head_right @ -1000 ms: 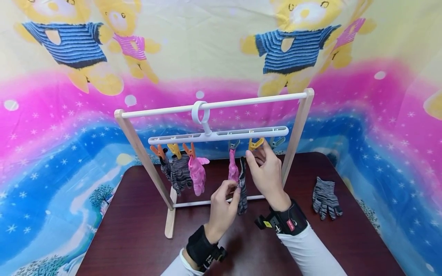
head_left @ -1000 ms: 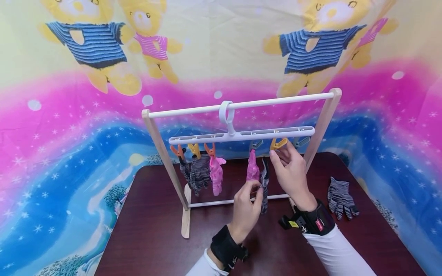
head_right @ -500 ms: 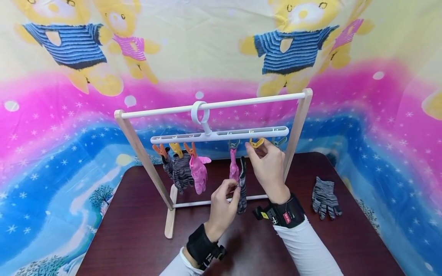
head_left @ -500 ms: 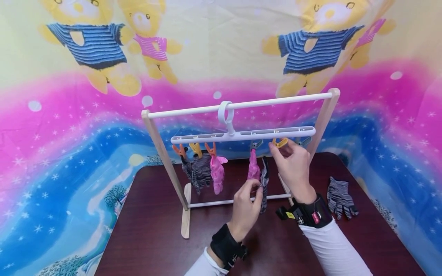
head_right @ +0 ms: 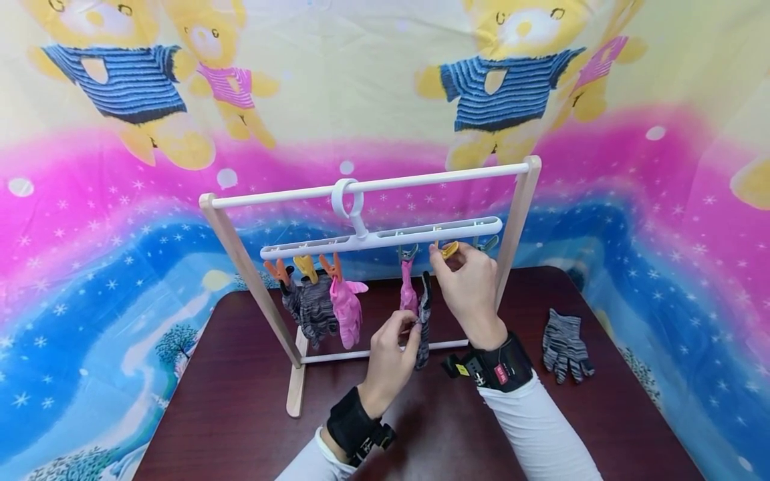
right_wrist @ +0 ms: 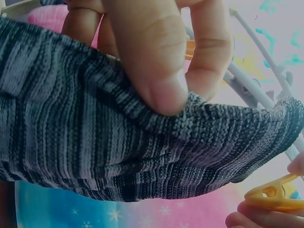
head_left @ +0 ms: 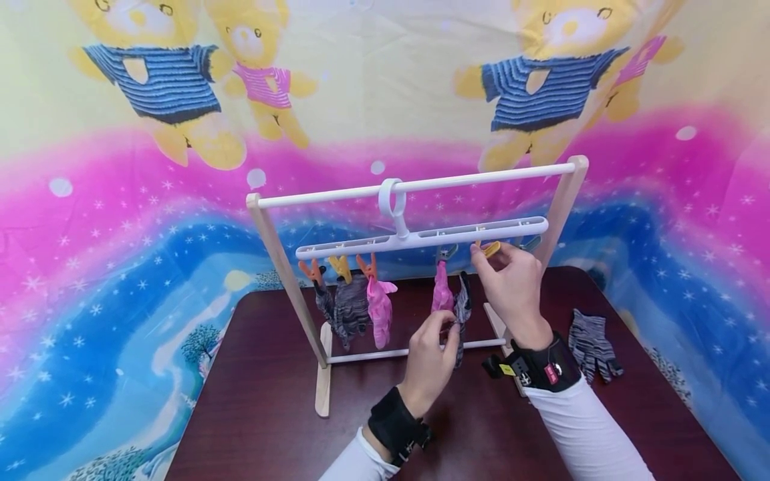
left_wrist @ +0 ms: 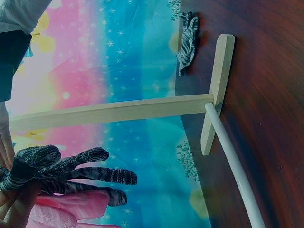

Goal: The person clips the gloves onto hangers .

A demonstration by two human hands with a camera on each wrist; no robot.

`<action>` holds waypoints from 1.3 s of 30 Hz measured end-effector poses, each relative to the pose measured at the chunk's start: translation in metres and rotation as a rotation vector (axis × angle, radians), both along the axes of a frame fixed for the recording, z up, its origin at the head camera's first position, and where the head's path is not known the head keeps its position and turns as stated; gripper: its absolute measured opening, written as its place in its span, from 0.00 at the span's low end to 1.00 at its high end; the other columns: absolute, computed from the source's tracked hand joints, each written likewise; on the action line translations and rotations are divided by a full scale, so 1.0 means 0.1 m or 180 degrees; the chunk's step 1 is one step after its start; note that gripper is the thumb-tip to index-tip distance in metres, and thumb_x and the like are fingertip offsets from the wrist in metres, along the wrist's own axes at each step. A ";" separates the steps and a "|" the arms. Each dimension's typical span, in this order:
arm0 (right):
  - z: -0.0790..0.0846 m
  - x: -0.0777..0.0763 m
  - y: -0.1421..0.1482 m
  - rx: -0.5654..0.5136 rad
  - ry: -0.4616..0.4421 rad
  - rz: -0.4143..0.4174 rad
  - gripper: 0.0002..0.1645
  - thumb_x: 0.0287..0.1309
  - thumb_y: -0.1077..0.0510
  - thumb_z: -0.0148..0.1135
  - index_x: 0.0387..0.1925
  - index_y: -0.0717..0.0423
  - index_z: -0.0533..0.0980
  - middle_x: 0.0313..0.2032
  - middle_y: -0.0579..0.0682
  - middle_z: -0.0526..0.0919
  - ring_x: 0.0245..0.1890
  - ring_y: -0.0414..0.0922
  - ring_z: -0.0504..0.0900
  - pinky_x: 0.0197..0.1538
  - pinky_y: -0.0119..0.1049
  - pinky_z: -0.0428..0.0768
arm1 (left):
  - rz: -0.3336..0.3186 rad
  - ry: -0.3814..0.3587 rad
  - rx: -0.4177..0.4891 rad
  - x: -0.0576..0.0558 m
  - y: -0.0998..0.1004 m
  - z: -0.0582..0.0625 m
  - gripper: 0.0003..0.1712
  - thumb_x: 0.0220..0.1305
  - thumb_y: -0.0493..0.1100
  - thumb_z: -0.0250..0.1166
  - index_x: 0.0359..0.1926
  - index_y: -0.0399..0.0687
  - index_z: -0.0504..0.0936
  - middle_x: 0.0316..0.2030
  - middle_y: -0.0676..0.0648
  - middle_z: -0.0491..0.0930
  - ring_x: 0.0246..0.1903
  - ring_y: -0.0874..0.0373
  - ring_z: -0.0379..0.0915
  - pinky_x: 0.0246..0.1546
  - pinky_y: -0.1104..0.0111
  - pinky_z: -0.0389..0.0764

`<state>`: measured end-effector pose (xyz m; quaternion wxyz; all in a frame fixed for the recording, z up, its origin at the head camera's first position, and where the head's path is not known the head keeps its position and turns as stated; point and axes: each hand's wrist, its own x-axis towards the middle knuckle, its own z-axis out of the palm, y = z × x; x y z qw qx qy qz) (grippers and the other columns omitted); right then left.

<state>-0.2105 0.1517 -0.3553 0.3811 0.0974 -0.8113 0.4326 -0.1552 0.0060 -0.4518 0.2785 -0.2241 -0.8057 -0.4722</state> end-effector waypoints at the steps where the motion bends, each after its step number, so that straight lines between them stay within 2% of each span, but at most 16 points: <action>1: 0.00 0.00 0.00 0.0016 -0.0006 0.0002 0.13 0.61 0.54 0.69 0.31 0.63 0.85 0.23 0.57 0.88 0.18 0.40 0.78 0.18 0.26 0.62 | 0.0007 0.0001 -0.0019 0.00 0.00 0.00 0.06 0.72 0.37 0.61 0.48 0.43 0.78 0.40 0.46 0.84 0.39 0.60 0.85 0.43 0.77 0.84; 6: 0.00 -0.01 -0.01 0.0077 -0.0017 -0.0002 0.15 0.63 0.55 0.67 0.28 0.63 0.85 0.19 0.57 0.86 0.14 0.28 0.66 0.16 0.26 0.58 | 0.0025 0.0025 -0.0081 -0.02 -0.01 -0.01 0.06 0.72 0.37 0.61 0.48 0.44 0.78 0.41 0.47 0.84 0.40 0.60 0.85 0.43 0.78 0.83; 9: 0.01 -0.02 -0.02 0.0128 -0.0042 -0.0026 0.16 0.63 0.54 0.65 0.27 0.62 0.85 0.18 0.56 0.86 0.14 0.29 0.68 0.17 0.25 0.59 | 0.0056 0.0059 -0.0119 -0.03 -0.02 -0.01 0.07 0.71 0.36 0.62 0.48 0.44 0.78 0.41 0.47 0.84 0.39 0.61 0.84 0.41 0.77 0.83; 13: 0.01 -0.02 -0.04 0.0195 -0.0047 -0.0044 0.16 0.64 0.55 0.63 0.27 0.63 0.85 0.20 0.56 0.87 0.15 0.37 0.74 0.17 0.24 0.61 | 0.0102 0.0099 -0.0156 -0.04 -0.02 -0.01 0.08 0.70 0.36 0.62 0.48 0.44 0.78 0.40 0.47 0.84 0.37 0.62 0.82 0.39 0.78 0.83; 21: 0.01 -0.02 -0.09 0.0293 0.0033 -0.0067 0.16 0.63 0.57 0.62 0.22 0.60 0.83 0.14 0.53 0.82 0.11 0.32 0.61 0.16 0.29 0.56 | 0.0191 0.0159 -0.0235 -0.07 -0.02 -0.03 0.08 0.70 0.36 0.63 0.49 0.45 0.78 0.40 0.47 0.84 0.36 0.62 0.82 0.39 0.78 0.83; 30: 0.04 0.00 -0.12 0.0387 -0.0001 -0.0105 0.18 0.65 0.56 0.61 0.20 0.59 0.82 0.10 0.51 0.77 0.10 0.33 0.60 0.15 0.30 0.57 | 0.0222 0.0126 -0.0151 -0.11 -0.03 -0.01 0.09 0.70 0.37 0.63 0.49 0.44 0.78 0.40 0.47 0.84 0.37 0.61 0.83 0.42 0.77 0.84; 39: 0.02 0.01 -0.11 0.0452 -0.0088 -0.0091 0.19 0.65 0.56 0.60 0.20 0.59 0.82 0.13 0.52 0.81 0.10 0.33 0.62 0.15 0.31 0.58 | 0.0227 0.0154 -0.0131 -0.12 -0.01 0.03 0.09 0.69 0.37 0.64 0.49 0.43 0.78 0.41 0.46 0.84 0.39 0.60 0.83 0.46 0.74 0.85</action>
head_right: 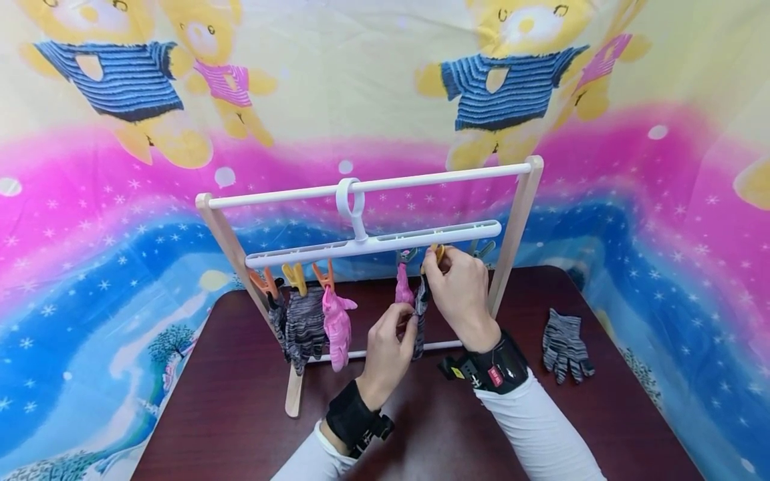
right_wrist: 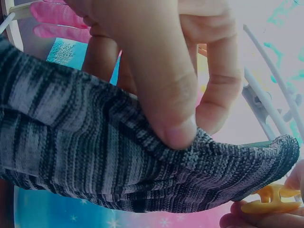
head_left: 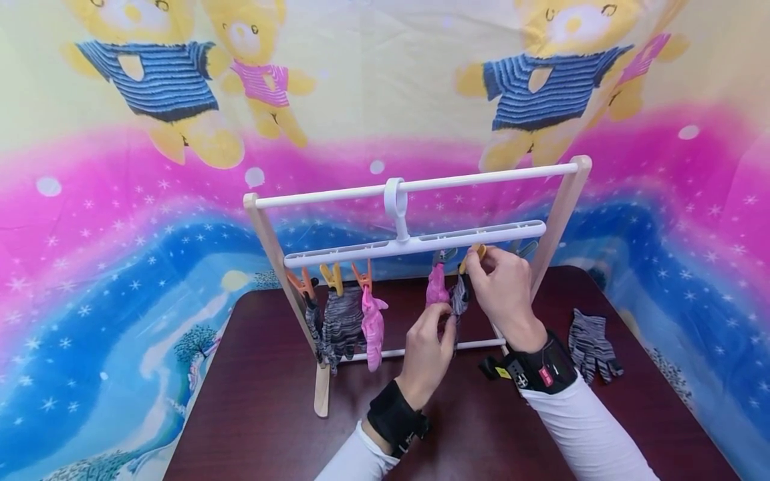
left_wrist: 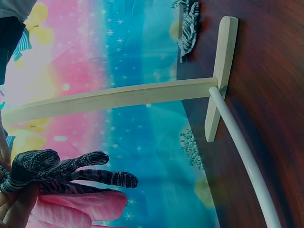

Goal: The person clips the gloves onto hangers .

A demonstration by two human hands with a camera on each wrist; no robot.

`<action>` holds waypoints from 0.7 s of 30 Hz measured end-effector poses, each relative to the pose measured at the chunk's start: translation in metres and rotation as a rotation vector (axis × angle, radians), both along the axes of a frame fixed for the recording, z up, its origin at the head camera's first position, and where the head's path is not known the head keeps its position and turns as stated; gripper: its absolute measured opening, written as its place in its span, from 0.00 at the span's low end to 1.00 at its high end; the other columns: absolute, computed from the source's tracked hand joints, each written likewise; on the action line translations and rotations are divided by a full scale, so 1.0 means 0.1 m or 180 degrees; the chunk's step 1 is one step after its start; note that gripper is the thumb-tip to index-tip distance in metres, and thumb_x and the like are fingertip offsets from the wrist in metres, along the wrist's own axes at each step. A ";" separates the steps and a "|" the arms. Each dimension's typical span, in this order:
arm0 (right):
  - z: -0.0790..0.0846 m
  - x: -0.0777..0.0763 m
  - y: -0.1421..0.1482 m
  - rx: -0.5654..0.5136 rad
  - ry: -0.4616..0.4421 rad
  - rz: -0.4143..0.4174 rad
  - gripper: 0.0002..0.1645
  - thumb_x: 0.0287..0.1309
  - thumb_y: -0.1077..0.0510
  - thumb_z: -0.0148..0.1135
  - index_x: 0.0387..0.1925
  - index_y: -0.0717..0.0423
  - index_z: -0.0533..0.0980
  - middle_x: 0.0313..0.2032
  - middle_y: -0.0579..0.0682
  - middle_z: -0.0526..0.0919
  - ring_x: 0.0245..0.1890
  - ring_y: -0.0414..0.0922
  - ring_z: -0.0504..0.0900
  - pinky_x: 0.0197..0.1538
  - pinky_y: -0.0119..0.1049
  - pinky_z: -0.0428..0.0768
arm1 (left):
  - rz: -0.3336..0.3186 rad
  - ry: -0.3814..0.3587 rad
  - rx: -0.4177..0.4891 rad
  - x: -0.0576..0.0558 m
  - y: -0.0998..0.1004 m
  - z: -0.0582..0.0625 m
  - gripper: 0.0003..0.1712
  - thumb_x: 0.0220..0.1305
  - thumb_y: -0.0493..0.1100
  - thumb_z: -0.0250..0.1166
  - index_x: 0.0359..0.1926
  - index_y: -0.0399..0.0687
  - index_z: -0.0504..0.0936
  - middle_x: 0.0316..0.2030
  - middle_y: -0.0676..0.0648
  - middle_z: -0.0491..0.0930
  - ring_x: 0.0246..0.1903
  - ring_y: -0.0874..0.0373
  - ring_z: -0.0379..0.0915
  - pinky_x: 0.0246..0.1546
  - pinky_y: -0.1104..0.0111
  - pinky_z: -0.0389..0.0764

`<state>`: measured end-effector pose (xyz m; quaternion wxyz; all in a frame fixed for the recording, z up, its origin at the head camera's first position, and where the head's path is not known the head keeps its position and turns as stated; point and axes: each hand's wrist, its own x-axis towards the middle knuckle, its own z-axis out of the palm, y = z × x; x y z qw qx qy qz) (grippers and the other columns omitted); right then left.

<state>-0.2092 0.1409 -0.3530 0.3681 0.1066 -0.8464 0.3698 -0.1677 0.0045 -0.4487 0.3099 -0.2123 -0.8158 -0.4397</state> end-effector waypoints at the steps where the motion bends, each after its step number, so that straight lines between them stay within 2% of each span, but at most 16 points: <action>1: 0.00 0.00 0.00 0.0001 -0.0005 0.0001 0.19 0.65 0.56 0.60 0.19 0.59 0.81 0.13 0.52 0.81 0.10 0.33 0.62 0.15 0.31 0.58 | 0.0003 0.0017 -0.0002 0.00 0.00 0.00 0.09 0.69 0.36 0.64 0.49 0.43 0.78 0.41 0.46 0.84 0.39 0.59 0.83 0.46 0.73 0.85; 8: -0.01 0.00 0.00 0.0017 -0.0050 0.0006 0.20 0.67 0.56 0.58 0.20 0.59 0.82 0.13 0.51 0.82 0.10 0.33 0.61 0.15 0.32 0.58 | 0.0010 0.0071 0.0013 -0.02 0.01 0.03 0.10 0.69 0.36 0.65 0.49 0.42 0.78 0.41 0.45 0.84 0.39 0.59 0.83 0.46 0.72 0.85; 14: 0.00 0.01 0.00 0.0057 -0.0093 -0.0032 0.22 0.67 0.55 0.58 0.16 0.57 0.77 0.08 0.49 0.69 0.09 0.36 0.58 0.15 0.33 0.56 | 0.0035 0.0103 -0.0041 -0.02 0.02 0.06 0.10 0.69 0.36 0.65 0.49 0.42 0.78 0.41 0.46 0.84 0.40 0.58 0.83 0.47 0.71 0.85; 21: 0.01 0.03 0.01 0.0069 -0.0165 -0.0010 0.21 0.68 0.55 0.57 0.20 0.59 0.81 0.13 0.52 0.80 0.11 0.35 0.62 0.15 0.34 0.59 | 0.0019 0.0150 -0.0056 -0.03 0.04 0.07 0.09 0.68 0.36 0.65 0.48 0.42 0.78 0.40 0.46 0.84 0.38 0.59 0.83 0.45 0.72 0.85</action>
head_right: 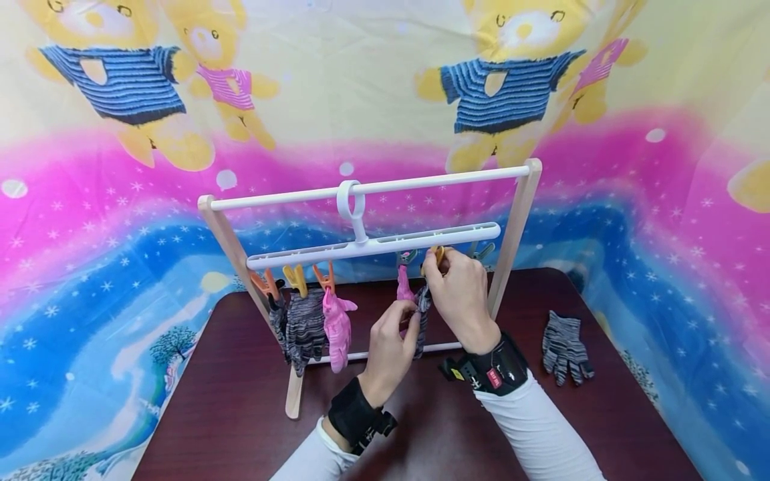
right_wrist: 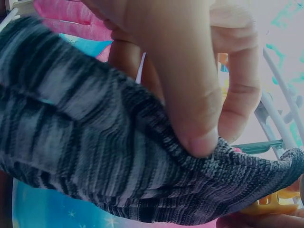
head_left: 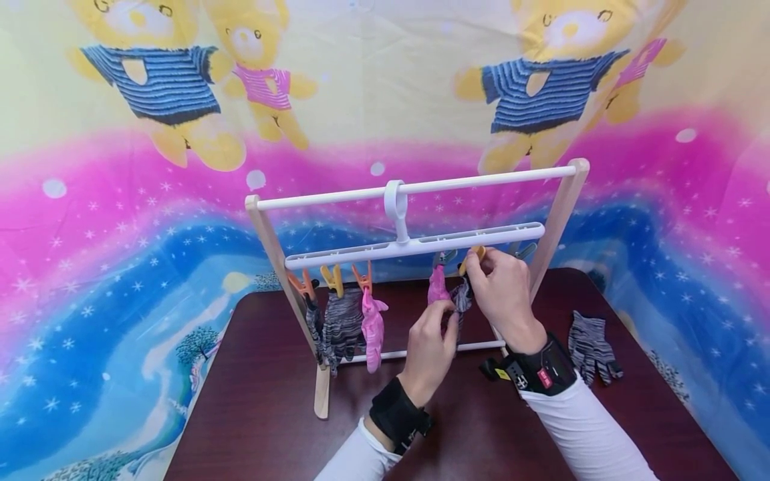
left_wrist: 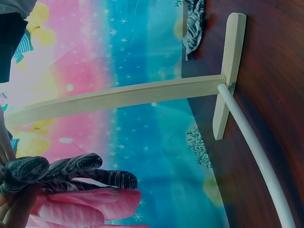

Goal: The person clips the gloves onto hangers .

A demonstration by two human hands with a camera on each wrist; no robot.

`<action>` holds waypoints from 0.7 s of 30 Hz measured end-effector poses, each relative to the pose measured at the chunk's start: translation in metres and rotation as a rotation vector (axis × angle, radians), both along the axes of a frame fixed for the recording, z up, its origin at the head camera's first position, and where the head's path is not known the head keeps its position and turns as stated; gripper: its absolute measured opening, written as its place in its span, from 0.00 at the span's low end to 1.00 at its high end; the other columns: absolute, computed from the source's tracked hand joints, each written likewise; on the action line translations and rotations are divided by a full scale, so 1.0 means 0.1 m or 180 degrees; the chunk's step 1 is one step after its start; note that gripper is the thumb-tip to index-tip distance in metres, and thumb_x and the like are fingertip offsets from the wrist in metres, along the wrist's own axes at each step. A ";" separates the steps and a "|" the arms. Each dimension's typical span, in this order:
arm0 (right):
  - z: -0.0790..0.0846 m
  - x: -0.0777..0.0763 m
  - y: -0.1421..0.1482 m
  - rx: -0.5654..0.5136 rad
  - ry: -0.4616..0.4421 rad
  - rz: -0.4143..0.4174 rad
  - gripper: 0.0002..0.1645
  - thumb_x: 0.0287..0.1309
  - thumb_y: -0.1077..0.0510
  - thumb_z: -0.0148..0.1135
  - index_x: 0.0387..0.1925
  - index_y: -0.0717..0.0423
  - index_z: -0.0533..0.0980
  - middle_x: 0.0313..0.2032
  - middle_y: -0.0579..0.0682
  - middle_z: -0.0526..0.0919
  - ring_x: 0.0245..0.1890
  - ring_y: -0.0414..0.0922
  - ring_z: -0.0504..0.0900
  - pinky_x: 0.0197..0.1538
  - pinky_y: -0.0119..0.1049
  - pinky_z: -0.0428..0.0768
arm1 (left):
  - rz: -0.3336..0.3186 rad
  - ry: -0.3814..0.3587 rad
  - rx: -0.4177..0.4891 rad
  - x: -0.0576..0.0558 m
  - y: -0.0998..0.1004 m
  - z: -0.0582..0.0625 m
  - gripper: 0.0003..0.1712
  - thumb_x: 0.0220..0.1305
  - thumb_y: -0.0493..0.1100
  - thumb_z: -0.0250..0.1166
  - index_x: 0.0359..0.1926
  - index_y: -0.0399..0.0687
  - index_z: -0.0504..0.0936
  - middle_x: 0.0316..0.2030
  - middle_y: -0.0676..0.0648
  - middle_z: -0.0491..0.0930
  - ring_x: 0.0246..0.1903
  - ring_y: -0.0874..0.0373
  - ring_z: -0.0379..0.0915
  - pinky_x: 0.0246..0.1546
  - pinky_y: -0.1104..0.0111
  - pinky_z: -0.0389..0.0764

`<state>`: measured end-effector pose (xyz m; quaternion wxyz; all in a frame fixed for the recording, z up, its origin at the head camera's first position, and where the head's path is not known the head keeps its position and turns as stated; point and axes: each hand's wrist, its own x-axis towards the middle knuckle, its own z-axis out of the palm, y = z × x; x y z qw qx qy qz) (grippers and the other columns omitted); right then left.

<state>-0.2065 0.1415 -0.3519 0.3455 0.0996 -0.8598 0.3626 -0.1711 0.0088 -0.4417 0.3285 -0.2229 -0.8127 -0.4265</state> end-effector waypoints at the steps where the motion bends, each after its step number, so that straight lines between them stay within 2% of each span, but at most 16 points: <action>1: 0.00 0.00 0.00 -0.0001 -0.0010 0.0003 0.21 0.68 0.55 0.57 0.20 0.59 0.81 0.13 0.52 0.80 0.11 0.35 0.62 0.15 0.34 0.59 | -0.0005 0.0000 0.0000 0.00 0.00 0.01 0.09 0.68 0.36 0.65 0.48 0.42 0.78 0.40 0.46 0.84 0.38 0.59 0.83 0.45 0.73 0.85; 13: 0.01 0.01 0.02 0.0063 -0.0046 0.0007 0.23 0.69 0.55 0.57 0.16 0.57 0.76 0.08 0.49 0.69 0.09 0.37 0.59 0.15 0.34 0.58 | -0.0029 -0.0103 0.0006 0.01 0.00 0.06 0.10 0.69 0.37 0.65 0.49 0.42 0.78 0.41 0.46 0.84 0.40 0.58 0.84 0.48 0.71 0.85; 21: 0.02 0.03 0.04 0.0033 -0.0108 0.0041 0.24 0.71 0.54 0.56 0.18 0.58 0.76 0.09 0.49 0.69 0.10 0.36 0.59 0.14 0.34 0.59 | -0.0084 -0.0043 0.0065 0.00 0.02 0.08 0.10 0.69 0.36 0.65 0.49 0.41 0.78 0.40 0.44 0.84 0.39 0.56 0.84 0.46 0.66 0.87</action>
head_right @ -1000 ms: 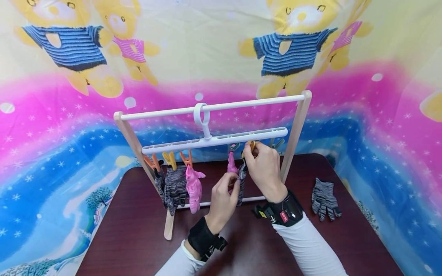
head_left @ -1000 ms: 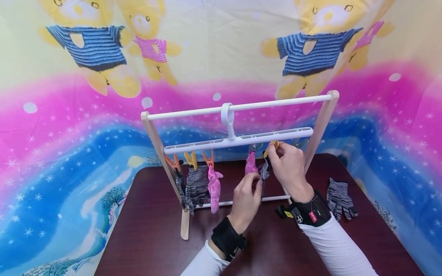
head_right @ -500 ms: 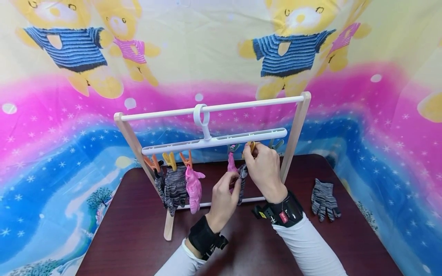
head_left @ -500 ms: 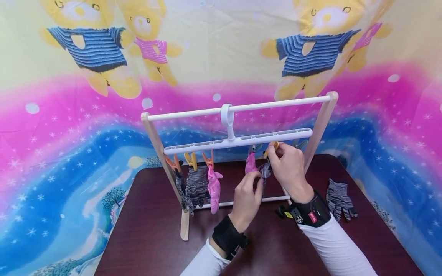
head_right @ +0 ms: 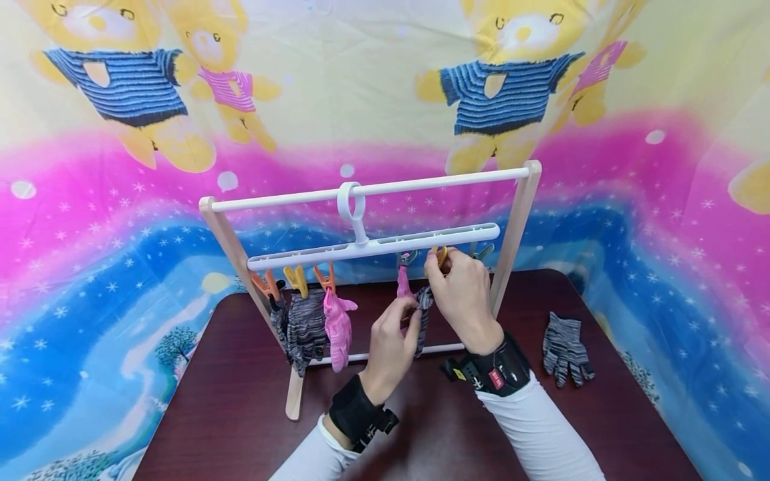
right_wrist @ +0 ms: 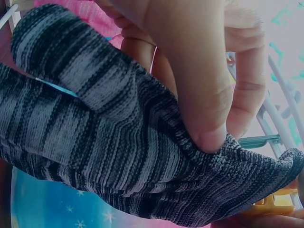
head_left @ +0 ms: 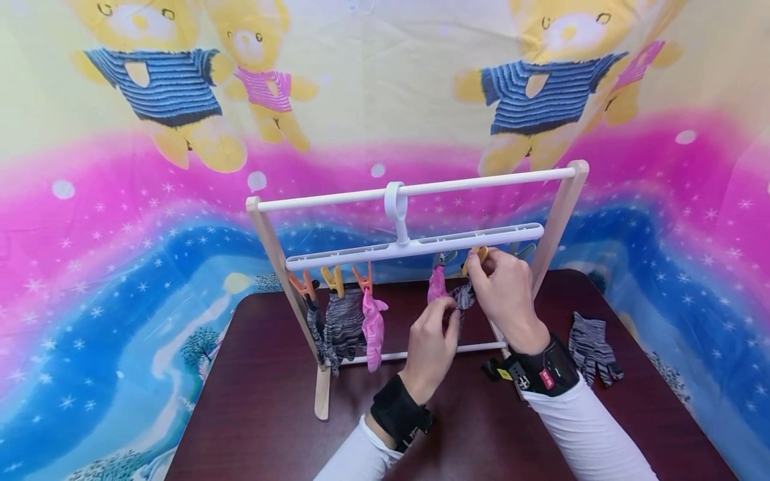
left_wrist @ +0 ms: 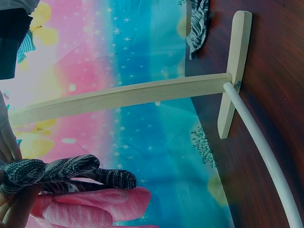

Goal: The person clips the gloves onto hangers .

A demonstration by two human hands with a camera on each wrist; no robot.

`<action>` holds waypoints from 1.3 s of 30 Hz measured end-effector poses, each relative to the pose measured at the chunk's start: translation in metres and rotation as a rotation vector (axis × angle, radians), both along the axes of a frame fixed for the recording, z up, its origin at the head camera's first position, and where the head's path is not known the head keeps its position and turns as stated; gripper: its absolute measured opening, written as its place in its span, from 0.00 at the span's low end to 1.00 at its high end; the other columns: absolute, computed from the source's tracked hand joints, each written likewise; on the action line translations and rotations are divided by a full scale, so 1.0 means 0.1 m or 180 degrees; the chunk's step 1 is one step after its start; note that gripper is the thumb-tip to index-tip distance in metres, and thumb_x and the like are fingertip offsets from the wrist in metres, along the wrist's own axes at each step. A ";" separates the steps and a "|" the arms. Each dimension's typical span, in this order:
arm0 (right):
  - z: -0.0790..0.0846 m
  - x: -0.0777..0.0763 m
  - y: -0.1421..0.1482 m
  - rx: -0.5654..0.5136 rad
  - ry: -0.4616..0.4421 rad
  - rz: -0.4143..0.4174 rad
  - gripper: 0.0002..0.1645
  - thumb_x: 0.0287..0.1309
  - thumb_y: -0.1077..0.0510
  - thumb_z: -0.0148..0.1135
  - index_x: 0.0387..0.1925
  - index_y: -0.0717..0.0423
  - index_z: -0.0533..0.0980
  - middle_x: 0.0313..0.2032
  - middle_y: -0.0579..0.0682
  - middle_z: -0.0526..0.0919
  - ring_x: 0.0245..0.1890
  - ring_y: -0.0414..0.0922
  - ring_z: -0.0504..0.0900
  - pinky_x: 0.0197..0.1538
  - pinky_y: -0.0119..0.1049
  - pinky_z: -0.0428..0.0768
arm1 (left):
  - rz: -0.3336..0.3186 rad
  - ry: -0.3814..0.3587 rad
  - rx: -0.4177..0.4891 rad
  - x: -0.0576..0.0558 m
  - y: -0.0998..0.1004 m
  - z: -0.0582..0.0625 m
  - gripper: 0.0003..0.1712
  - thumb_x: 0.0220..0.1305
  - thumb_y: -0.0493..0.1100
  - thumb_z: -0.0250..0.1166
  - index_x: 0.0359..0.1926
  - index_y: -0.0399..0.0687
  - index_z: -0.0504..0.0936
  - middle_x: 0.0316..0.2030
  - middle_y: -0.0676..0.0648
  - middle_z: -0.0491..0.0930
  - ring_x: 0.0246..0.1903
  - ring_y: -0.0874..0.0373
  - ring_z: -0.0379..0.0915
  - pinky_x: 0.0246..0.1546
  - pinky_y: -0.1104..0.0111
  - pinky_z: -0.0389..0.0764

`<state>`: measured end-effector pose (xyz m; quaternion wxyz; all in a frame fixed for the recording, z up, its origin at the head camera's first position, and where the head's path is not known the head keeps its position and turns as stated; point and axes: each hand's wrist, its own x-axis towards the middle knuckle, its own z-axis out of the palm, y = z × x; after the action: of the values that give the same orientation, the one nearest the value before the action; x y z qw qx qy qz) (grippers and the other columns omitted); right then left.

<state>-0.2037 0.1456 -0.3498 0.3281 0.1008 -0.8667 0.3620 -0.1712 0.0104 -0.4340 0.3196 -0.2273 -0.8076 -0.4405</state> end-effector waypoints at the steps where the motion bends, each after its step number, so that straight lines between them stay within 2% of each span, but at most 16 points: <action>1: 0.00 0.00 0.00 -0.0002 -0.0004 0.0002 0.24 0.71 0.54 0.56 0.18 0.59 0.77 0.09 0.49 0.70 0.10 0.36 0.59 0.14 0.34 0.59 | 0.0009 0.0011 -0.0009 0.00 0.00 0.00 0.10 0.69 0.36 0.65 0.49 0.41 0.78 0.40 0.45 0.84 0.39 0.57 0.84 0.46 0.66 0.87; 8: 0.00 0.00 0.03 -0.0015 -0.0034 -0.0009 0.24 0.71 0.52 0.57 0.19 0.59 0.78 0.10 0.49 0.72 0.11 0.36 0.61 0.15 0.34 0.60 | -0.0010 -0.0016 0.0011 0.00 0.01 0.01 0.09 0.69 0.36 0.65 0.49 0.41 0.78 0.40 0.44 0.84 0.39 0.56 0.84 0.45 0.64 0.87; 13: -0.02 -0.02 0.04 -0.0053 -0.0033 -0.0044 0.23 0.69 0.51 0.58 0.20 0.59 0.80 0.12 0.51 0.77 0.12 0.35 0.62 0.15 0.32 0.61 | -0.0006 -0.0062 -0.0004 0.02 0.01 0.02 0.09 0.69 0.36 0.64 0.49 0.42 0.79 0.41 0.44 0.85 0.40 0.56 0.85 0.48 0.67 0.86; 20: -0.03 -0.03 0.06 -0.0166 0.0059 -0.0040 0.21 0.66 0.51 0.62 0.21 0.59 0.82 0.15 0.52 0.82 0.13 0.32 0.63 0.16 0.29 0.60 | 0.0075 0.0094 -0.0066 0.01 0.03 0.02 0.08 0.69 0.35 0.65 0.47 0.42 0.79 0.39 0.45 0.84 0.38 0.58 0.84 0.44 0.69 0.86; 26: -0.04 -0.03 0.06 -0.0185 0.0086 -0.0030 0.20 0.66 0.51 0.62 0.22 0.58 0.83 0.17 0.52 0.84 0.14 0.33 0.65 0.16 0.29 0.60 | 0.0065 0.0134 -0.0063 0.01 0.03 0.02 0.07 0.69 0.34 0.64 0.46 0.41 0.79 0.38 0.45 0.84 0.36 0.58 0.82 0.39 0.67 0.85; 39: -0.07 -0.05 0.02 -0.0266 0.0165 0.0008 0.15 0.64 0.50 0.65 0.29 0.58 0.84 0.23 0.53 0.88 0.15 0.37 0.70 0.19 0.30 0.63 | 0.0054 0.0101 -0.0064 0.03 0.01 0.00 0.08 0.68 0.34 0.65 0.47 0.41 0.78 0.38 0.45 0.84 0.38 0.58 0.84 0.42 0.67 0.86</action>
<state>-0.2083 0.1476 -0.3572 0.3539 0.0974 -0.8419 0.3955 -0.1686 0.0111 -0.4335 0.3337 -0.2307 -0.8087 -0.4260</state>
